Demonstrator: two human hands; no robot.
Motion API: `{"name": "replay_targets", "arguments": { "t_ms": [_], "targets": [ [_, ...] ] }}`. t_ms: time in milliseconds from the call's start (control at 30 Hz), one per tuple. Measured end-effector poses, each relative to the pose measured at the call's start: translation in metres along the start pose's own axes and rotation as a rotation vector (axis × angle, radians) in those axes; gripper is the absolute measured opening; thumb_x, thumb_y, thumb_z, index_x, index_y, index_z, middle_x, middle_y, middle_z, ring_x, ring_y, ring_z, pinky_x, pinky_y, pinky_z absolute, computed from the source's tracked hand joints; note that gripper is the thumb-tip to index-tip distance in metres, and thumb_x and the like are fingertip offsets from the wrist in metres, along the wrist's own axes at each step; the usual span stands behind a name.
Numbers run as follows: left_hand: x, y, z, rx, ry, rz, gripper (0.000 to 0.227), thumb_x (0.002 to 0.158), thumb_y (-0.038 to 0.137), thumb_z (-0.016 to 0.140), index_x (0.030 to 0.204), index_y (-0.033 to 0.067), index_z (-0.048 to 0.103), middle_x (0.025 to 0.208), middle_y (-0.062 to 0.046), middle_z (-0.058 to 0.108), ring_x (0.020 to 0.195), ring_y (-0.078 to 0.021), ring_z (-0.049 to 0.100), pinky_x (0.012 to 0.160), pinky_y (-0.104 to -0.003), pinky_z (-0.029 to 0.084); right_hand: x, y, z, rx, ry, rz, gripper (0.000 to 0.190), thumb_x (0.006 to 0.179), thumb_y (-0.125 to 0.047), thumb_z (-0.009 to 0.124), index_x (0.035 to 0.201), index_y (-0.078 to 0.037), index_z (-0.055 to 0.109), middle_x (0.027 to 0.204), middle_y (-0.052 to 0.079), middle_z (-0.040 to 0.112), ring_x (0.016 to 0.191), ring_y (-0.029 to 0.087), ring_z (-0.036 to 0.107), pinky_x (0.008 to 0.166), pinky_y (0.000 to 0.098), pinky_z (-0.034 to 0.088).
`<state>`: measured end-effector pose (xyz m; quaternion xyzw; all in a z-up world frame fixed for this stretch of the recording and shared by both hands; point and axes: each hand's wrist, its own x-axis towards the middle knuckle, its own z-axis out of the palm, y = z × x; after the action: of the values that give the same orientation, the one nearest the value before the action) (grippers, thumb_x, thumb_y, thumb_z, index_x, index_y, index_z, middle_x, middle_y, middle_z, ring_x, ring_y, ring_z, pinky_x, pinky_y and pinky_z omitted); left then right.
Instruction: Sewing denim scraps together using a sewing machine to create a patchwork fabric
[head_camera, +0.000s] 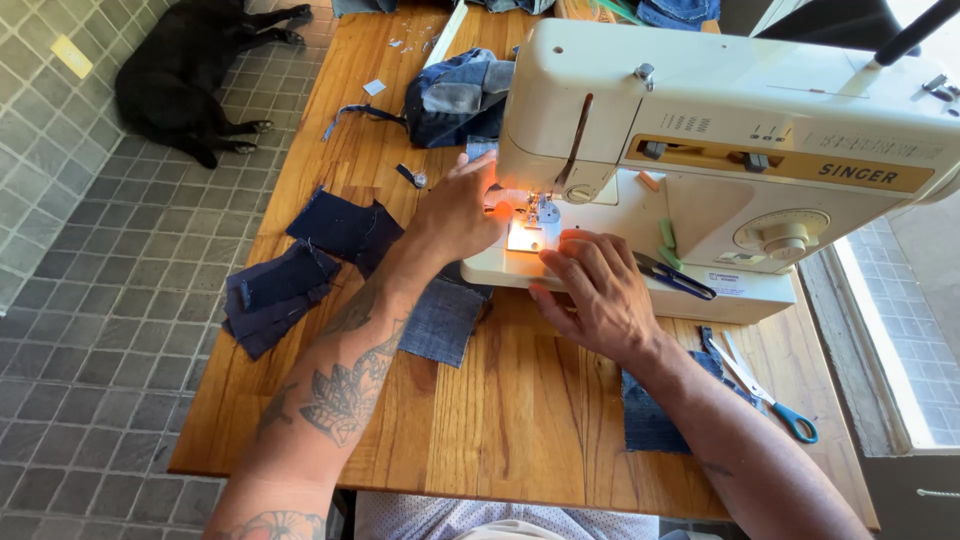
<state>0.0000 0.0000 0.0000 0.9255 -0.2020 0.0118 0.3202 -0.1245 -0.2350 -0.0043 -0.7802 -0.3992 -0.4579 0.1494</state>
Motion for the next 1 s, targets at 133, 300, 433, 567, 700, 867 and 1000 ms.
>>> {"name": "replay_targets", "arguments": {
  "t_ms": [133,300,433,567,700,867,1000],
  "targets": [
    [-0.009,0.011,-0.012,-0.012,0.021,0.035,0.06,0.107,0.038,0.067,0.152,-0.0019,0.072,0.177,-0.024,0.056,0.166,-0.0569,0.043,0.133,-0.069,0.04,0.001,0.001,-0.001,-0.008,-0.002,0.001,0.026,0.104,-0.025,0.079,0.118,-0.003,0.082,0.099,0.016,0.064,0.099,0.044,0.078,0.087,0.0547,0.062],
    [0.023,-0.04,0.013,-0.025,0.113,0.264,0.029,0.107,0.014,0.06,0.122,-0.0046,0.076,0.15,-0.035,0.074,0.151,-0.0558,0.06,0.142,-0.067,0.027,0.002,-0.001,-0.002,0.003,0.013,-0.004,0.026,0.104,-0.025,0.079,0.118,-0.004,0.082,0.099,0.014,0.064,0.098,0.042,0.078,0.086,0.0536,0.062],
    [0.024,-0.007,-0.032,-0.28,0.23,0.065,0.051,0.113,0.031,0.044,0.148,0.0273,0.08,0.151,-0.007,0.079,0.15,-0.0318,0.066,0.131,-0.048,0.048,0.004,-0.002,-0.003,0.004,0.007,-0.01,0.027,0.103,-0.025,0.078,0.118,-0.003,0.081,0.099,0.015,0.064,0.098,0.043,0.078,0.086,0.0538,0.062],
    [0.034,0.016,-0.058,-0.897,-0.09,-0.067,0.043,0.108,0.067,0.045,0.111,0.0272,0.061,0.094,0.006,0.061,0.089,-0.0099,0.058,0.088,-0.028,0.041,0.004,-0.002,-0.004,-0.003,0.011,-0.012,0.026,0.103,-0.025,0.078,0.117,-0.003,0.081,0.099,0.016,0.065,0.098,0.043,0.078,0.086,0.0538,0.062],
    [0.041,0.046,-0.073,-1.112,-0.486,0.025,0.13,0.08,0.096,0.026,0.169,0.0068,0.06,0.161,-0.019,0.075,0.156,-0.0303,0.069,0.137,-0.051,0.051,0.004,-0.006,-0.015,-0.047,-0.165,0.025,0.029,0.114,-0.028,0.077,0.129,-0.005,0.069,0.122,0.018,0.072,0.118,0.039,0.074,0.097,0.0496,0.058],
    [0.049,0.048,-0.071,-1.238,-0.406,0.117,0.13,0.081,0.093,0.047,0.179,0.008,0.04,0.175,-0.016,0.06,0.156,-0.0282,0.065,0.126,-0.05,0.062,0.002,-0.005,-0.014,-0.061,-0.169,0.027,0.028,0.115,-0.029,0.076,0.129,-0.005,0.069,0.123,0.017,0.072,0.117,0.038,0.073,0.096,0.0493,0.058],
    [0.06,0.037,-0.059,-1.382,-0.318,0.304,0.104,0.101,0.078,0.06,0.173,0.0039,0.049,0.159,-0.016,0.071,0.136,-0.0256,0.075,0.11,-0.042,0.067,0.001,-0.004,-0.014,-0.049,-0.166,0.022,0.03,0.115,-0.028,0.077,0.132,-0.005,0.069,0.124,0.018,0.072,0.118,0.039,0.074,0.096,0.0505,0.058]
  ]
}}
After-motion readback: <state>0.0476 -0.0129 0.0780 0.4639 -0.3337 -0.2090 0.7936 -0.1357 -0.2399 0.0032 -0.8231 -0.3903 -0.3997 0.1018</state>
